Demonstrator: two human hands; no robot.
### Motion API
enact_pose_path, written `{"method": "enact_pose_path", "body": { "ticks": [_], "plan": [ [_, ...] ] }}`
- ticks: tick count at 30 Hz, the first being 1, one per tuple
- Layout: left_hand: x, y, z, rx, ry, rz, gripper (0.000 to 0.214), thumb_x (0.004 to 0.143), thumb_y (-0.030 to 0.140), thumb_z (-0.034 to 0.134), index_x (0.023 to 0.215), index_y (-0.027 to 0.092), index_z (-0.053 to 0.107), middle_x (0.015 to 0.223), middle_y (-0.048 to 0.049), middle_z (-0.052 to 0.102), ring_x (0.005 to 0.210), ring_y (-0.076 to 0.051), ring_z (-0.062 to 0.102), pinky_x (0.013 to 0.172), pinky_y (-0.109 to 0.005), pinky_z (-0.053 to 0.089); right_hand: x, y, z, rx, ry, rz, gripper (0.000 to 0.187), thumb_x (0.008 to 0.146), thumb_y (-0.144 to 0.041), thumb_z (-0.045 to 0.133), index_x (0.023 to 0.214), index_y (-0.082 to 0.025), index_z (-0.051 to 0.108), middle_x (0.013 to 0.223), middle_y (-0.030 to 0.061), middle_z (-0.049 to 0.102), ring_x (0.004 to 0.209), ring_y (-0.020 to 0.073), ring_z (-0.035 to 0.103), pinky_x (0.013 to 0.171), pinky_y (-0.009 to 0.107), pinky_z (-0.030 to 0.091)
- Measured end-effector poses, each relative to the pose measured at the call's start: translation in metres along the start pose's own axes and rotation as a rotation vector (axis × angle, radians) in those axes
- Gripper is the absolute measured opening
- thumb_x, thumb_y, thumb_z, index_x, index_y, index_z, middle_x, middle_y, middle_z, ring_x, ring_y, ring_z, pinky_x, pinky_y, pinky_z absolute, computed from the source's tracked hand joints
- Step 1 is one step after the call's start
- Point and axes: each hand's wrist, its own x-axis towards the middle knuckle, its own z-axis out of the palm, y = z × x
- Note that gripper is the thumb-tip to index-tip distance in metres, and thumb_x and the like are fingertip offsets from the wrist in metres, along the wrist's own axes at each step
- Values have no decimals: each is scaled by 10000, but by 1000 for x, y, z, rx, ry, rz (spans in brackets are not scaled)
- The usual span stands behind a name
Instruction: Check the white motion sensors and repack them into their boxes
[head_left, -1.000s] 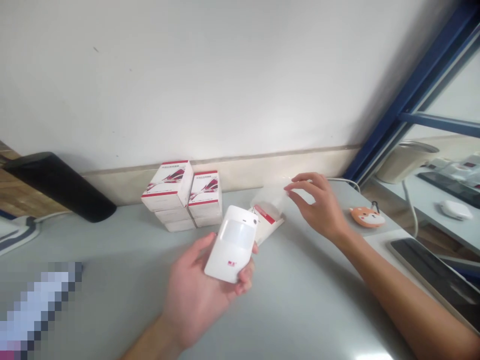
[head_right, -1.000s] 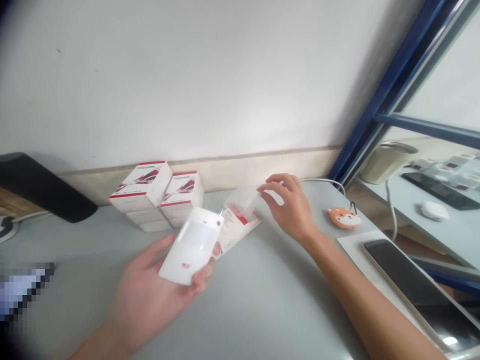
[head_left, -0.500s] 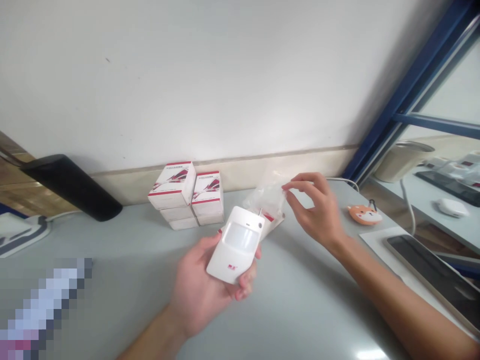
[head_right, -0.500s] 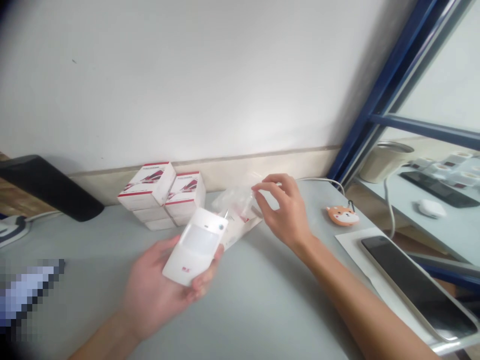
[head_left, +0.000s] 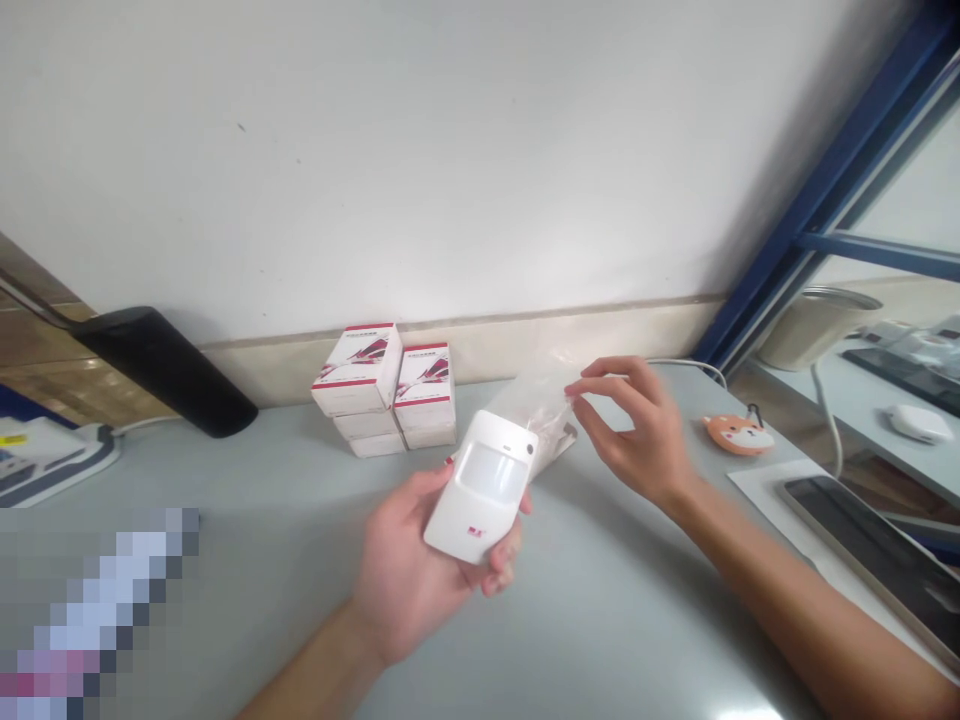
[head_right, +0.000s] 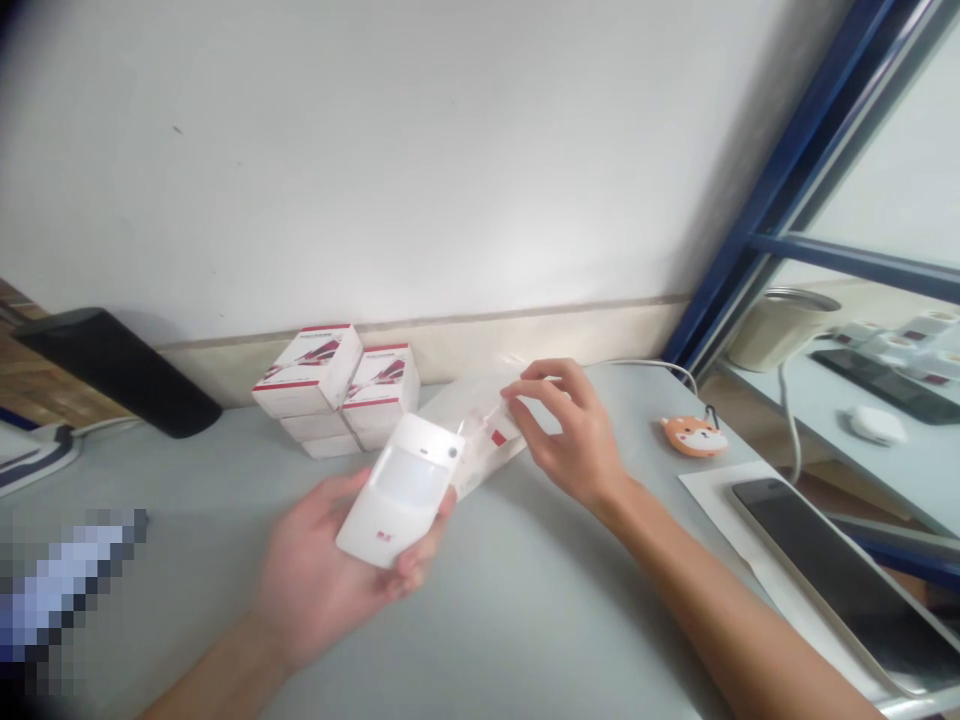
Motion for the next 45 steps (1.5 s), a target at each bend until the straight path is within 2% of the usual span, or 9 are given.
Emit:
{"method": "enact_pose_path", "body": {
  "ticks": [5, 11, 24, 29, 32, 34, 36, 40, 45],
  "plan": [
    [1, -1, -2, 30, -23, 14, 465, 1047, 378, 396, 1381, 134, 610, 1055, -187, 706, 664, -199, 633, 610, -321, 451, -1, -6, 1, 19, 0, -17, 186, 963, -112, 663, 1068, -255, 719, 1097, 81, 640, 970, 217, 698, 825, 401, 595],
    [4, -3, -4, 197, -120, 92, 569, 1104, 423, 300, 1647, 436, 130, 1209, -146, 712, 766, -277, 738, 702, -419, 515, -2, -11, 0, 50, 5, -22, 203, 958, -122, 665, 1078, -277, 715, 1106, 77, 639, 978, 223, 704, 813, 408, 616],
    [8, -2, -8, 397, -107, 142, 488, 1089, 433, 355, 1545, 271, 295, 1289, -203, 689, 820, -292, 733, 768, -430, 481, -4, -24, 0, 190, -48, -52, 329, 955, -101, 606, 1212, -301, 655, 1188, 95, 649, 1079, 249, 695, 879, 443, 634],
    [7, -3, -7, 396, -57, 232, 461, 1089, 411, 369, 1526, 283, 297, 1236, -172, 708, 855, -286, 723, 810, -429, 466, -13, -46, 13, 462, 124, 421, 321, 1007, -301, 619, 1294, -285, 476, 1285, 107, 564, 1100, 228, 660, 894, 432, 616],
    [6, -6, -9, 408, -77, 230, 442, 1087, 404, 389, 1509, 284, 332, 1225, -154, 712, 874, -287, 727, 825, -431, 468, -9, -52, 11, 807, -248, 679, 257, 1053, -490, 562, 1126, -255, 489, 973, 31, 634, 818, 184, 680, 749, 360, 582],
    [6, -8, -9, 419, -107, 225, 419, 1083, 405, 410, 1476, 265, 372, 1224, -152, 712, 916, -296, 730, 834, -428, 475, -5, -52, 7, 1066, -572, 721, 352, 1076, -580, 473, 1059, -230, 511, 810, 3, 646, 666, 171, 674, 680, 334, 533],
    [7, -10, -9, 410, -112, 235, 406, 1073, 416, 445, 1448, 271, 385, 1254, -148, 708, 961, -304, 730, 847, -428, 484, -2, -51, 4, 1212, -720, 681, 430, 1076, -624, 441, 1024, -208, 537, 748, 8, 664, 640, 177, 691, 684, 329, 509],
    [5, -11, -5, 401, 26, 260, 427, 1039, 457, 558, 1411, 297, 423, 1288, -119, 703, 982, -286, 722, 914, -450, 500, -3, -47, 8, 1243, -660, 639, 424, 1020, -608, 592, 1009, -184, 606, 789, 31, 690, 674, 173, 681, 709, 331, 534],
    [4, -19, -8, 660, 270, 449, 409, 1007, 449, 657, 1382, 322, 554, 1185, -46, 714, 1044, -222, 662, 907, -326, 496, -4, -44, 5, 892, -479, 626, 404, 960, -597, 683, 1023, -198, 693, 982, 56, 722, 914, 215, 679, 821, 337, 548]
  ]
}}
